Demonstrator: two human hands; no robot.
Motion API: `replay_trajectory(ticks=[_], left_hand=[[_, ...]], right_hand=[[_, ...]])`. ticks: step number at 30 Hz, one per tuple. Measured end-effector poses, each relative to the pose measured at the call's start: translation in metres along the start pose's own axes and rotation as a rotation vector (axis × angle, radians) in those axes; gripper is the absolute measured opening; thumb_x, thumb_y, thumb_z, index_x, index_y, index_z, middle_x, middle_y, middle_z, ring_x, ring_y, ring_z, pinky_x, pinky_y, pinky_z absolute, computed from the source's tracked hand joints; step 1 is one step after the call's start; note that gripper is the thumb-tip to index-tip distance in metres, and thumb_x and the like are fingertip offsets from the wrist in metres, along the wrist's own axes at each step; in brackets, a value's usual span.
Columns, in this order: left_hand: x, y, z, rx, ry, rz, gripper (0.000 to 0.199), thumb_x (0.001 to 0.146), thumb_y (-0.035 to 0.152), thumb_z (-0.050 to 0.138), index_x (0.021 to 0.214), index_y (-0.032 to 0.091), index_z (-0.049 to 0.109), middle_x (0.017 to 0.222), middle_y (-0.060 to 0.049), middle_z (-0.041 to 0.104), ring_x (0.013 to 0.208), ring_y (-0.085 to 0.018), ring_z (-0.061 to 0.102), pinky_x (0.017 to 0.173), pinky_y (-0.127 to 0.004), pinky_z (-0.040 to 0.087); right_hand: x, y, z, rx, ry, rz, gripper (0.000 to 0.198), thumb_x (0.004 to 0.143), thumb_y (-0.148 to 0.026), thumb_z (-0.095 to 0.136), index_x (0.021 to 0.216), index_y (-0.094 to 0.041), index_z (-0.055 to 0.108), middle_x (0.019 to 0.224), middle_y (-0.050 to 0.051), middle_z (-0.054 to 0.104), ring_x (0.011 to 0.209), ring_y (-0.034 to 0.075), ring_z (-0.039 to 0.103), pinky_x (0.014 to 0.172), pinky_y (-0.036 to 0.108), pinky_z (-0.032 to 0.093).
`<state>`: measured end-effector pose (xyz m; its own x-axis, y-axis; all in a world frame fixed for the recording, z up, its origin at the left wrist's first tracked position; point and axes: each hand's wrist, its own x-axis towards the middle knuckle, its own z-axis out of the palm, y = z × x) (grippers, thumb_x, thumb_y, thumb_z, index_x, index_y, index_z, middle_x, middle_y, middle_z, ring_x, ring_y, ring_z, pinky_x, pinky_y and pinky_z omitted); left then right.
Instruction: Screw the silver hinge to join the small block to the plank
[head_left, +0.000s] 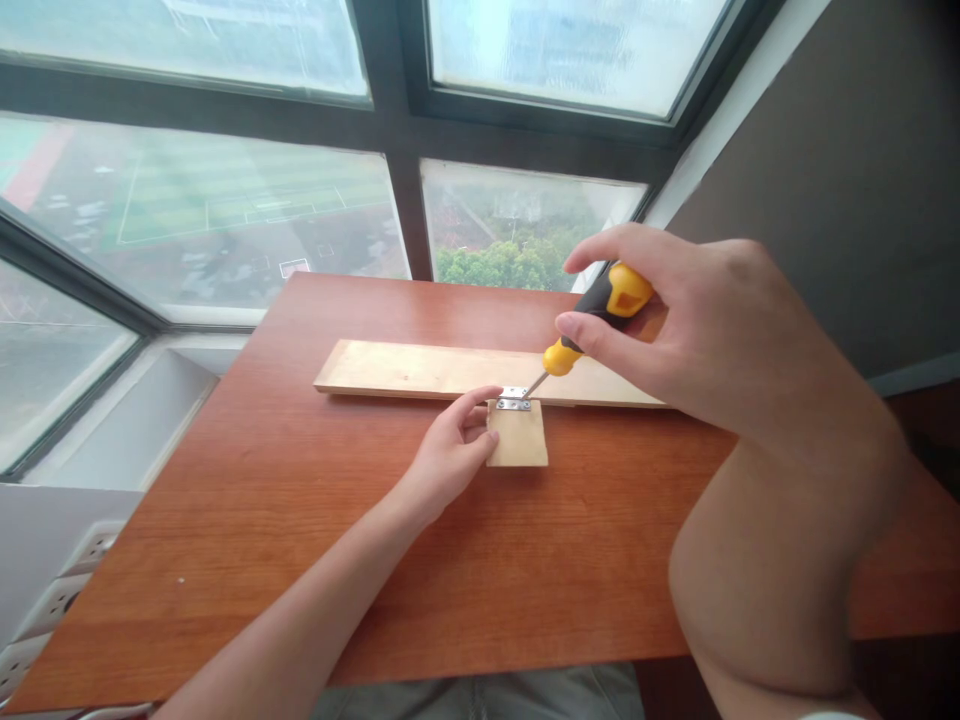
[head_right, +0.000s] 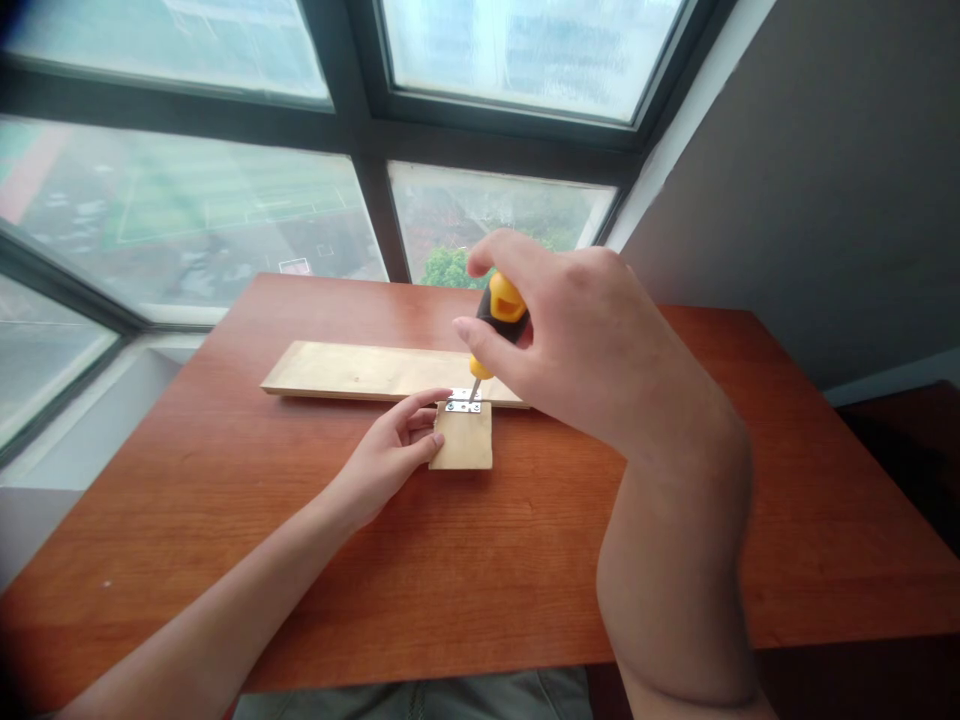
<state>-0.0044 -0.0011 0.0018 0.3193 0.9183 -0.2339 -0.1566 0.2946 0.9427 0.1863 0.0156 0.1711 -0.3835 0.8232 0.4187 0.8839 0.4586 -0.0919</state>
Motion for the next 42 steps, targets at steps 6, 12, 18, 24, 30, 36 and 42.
replay_trajectory(ticks=[6, 12, 18, 24, 30, 36, 42], left_hand=[[0.001, 0.0, 0.003, -0.021, -0.003, -0.003, 0.054, 0.076, 0.016, 0.065, 0.128, 0.018, 0.052, 0.112, -0.009, 0.067, 0.101, -0.02, 0.064, 0.079, -0.026, 0.051], [0.001, 0.001, 0.006, -0.01, -0.001, -0.005, 0.055, 0.075, 0.016, 0.065, 0.128, 0.018, 0.053, 0.111, -0.009, 0.066, 0.099, -0.02, 0.064, 0.076, -0.026, 0.051], [0.002, 0.001, 0.006, -0.008, 0.005, -0.011, 0.055, 0.074, 0.016, 0.067, 0.127, 0.019, 0.054, 0.111, -0.01, 0.066, 0.097, -0.021, 0.064, 0.076, -0.027, 0.05], [0.001, 0.001, 0.007, 0.0, 0.01, -0.002, 0.055, 0.075, 0.017, 0.067, 0.128, 0.018, 0.053, 0.109, -0.009, 0.066, 0.095, -0.019, 0.064, 0.074, -0.026, 0.05], [0.001, 0.001, 0.006, -0.01, 0.006, -0.001, 0.054, 0.076, 0.015, 0.066, 0.128, 0.019, 0.054, 0.109, -0.009, 0.066, 0.095, -0.018, 0.064, 0.074, -0.024, 0.049], [0.002, 0.0, 0.005, -0.019, -0.01, -0.005, 0.053, 0.076, 0.015, 0.066, 0.127, 0.019, 0.054, 0.113, -0.009, 0.066, 0.101, -0.021, 0.064, 0.077, -0.026, 0.051], [0.004, -0.002, 0.004, -0.039, -0.011, 0.005, 0.054, 0.074, 0.015, 0.067, 0.127, 0.019, 0.055, 0.115, -0.01, 0.067, 0.102, -0.023, 0.065, 0.08, -0.029, 0.052]], right_hand=[[0.003, -0.002, 0.005, 0.061, 0.015, -0.037, 0.029, 0.085, -0.039, 0.061, 0.11, -0.025, 0.062, 0.077, -0.003, 0.067, 0.064, 0.016, 0.061, 0.063, 0.029, 0.043], [0.005, -0.001, 0.006, 0.086, 0.0, -0.035, 0.027, 0.085, -0.038, 0.06, 0.11, -0.026, 0.062, 0.078, -0.002, 0.067, 0.066, 0.017, 0.061, 0.064, 0.03, 0.042], [0.003, -0.002, 0.004, 0.077, -0.004, -0.044, 0.026, 0.086, -0.039, 0.059, 0.109, -0.028, 0.061, 0.078, -0.002, 0.067, 0.065, 0.018, 0.061, 0.065, 0.031, 0.043], [0.004, -0.004, 0.004, 0.084, -0.014, -0.04, 0.027, 0.086, -0.04, 0.059, 0.11, -0.027, 0.061, 0.079, -0.001, 0.067, 0.066, 0.018, 0.061, 0.065, 0.032, 0.042], [0.004, 0.001, 0.007, 0.08, 0.009, -0.028, 0.027, 0.085, -0.041, 0.06, 0.106, -0.023, 0.062, 0.073, -0.002, 0.065, 0.06, 0.015, 0.057, 0.06, 0.029, 0.041], [0.006, 0.001, 0.015, 0.051, 0.037, 0.066, 0.031, 0.087, -0.05, 0.057, 0.104, -0.024, 0.061, 0.073, 0.0, 0.065, 0.064, 0.019, 0.06, 0.06, 0.031, 0.04], [0.007, -0.012, 0.013, 0.117, 0.007, 0.085, 0.022, 0.088, -0.04, 0.057, 0.103, -0.024, 0.058, 0.079, 0.0, 0.066, 0.067, 0.019, 0.06, 0.059, 0.032, 0.04]])
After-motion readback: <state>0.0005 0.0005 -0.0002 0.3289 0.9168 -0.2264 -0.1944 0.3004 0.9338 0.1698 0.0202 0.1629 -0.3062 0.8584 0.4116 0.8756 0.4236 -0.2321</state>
